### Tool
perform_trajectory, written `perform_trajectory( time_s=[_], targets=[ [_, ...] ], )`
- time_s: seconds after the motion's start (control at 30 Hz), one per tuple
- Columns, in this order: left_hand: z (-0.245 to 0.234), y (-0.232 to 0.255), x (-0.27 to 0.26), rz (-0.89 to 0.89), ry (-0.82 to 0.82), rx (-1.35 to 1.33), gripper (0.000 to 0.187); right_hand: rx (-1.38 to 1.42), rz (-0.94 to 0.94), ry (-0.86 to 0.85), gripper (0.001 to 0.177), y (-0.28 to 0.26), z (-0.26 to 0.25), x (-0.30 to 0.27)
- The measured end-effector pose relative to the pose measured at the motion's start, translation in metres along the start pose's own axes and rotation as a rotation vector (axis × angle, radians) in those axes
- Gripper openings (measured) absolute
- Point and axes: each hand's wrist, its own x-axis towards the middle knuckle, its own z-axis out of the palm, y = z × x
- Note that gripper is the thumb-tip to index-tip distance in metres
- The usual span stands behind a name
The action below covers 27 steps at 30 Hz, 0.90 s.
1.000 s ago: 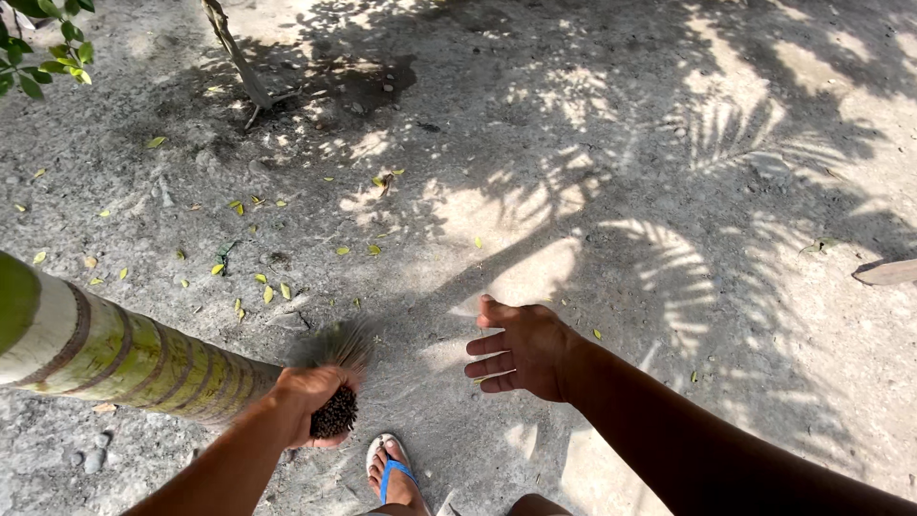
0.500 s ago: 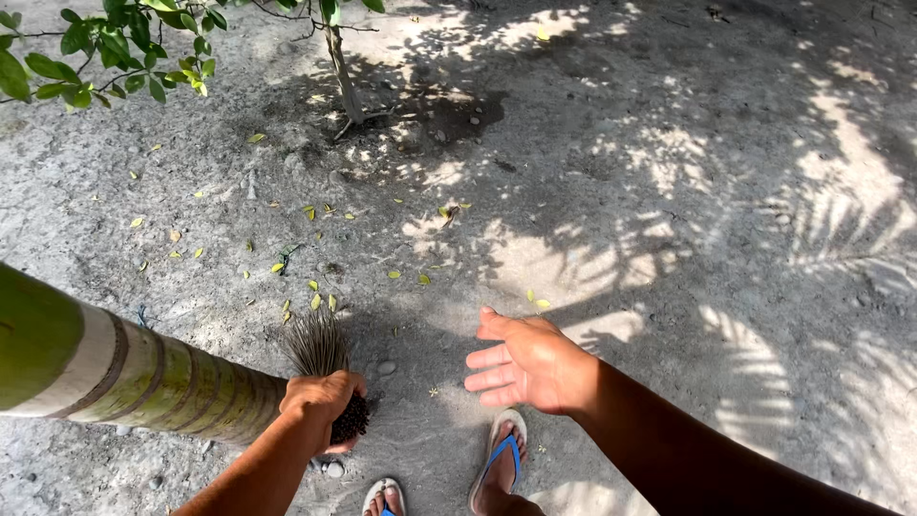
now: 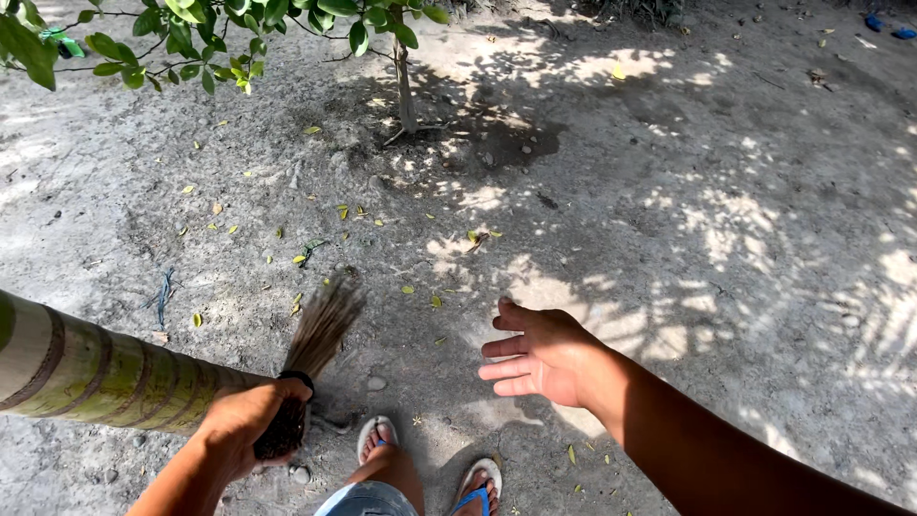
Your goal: The person sweeps the dirt ground using a handheld stick broom, walks across the yard, and sweeps debris off a bamboo bench.
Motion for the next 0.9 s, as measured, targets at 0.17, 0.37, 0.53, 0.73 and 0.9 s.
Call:
perform_trajectory(
  time_s=[0.17, 0.37, 0.53, 0.73, 0.9],
  targets=[
    [0.014, 0.064, 0.052, -0.178, 0.258, 0.089, 0.036, 0.009, 0.011, -0.043, 0.075, -0.016, 0.0, 0.005],
    [0.019, 0.076, 0.037, -0.235, 0.003, 0.201, 0.039, -0.074, 0.042, 0.009, 0.074, -0.068, 0.023, 0.023],
    [-0.049, 0.076, 0.023, -0.132, -0.094, -0.168, 0.041, -0.1, 0.006, 0.004, 0.073, -0.1, 0.057, 0.044],
    [-0.033, 0.127, 0.075, -0.155, 0.341, 0.139, 0.035, -0.021, 0.02, -0.027, 0.07, -0.1, 0.062, 0.046],
    [-0.016, 0.154, 0.11, -0.213, 0.224, 0.133, 0.035, -0.006, 0.069, 0.096, 0.073, -0.099, 0.035, 0.033]
  ],
)
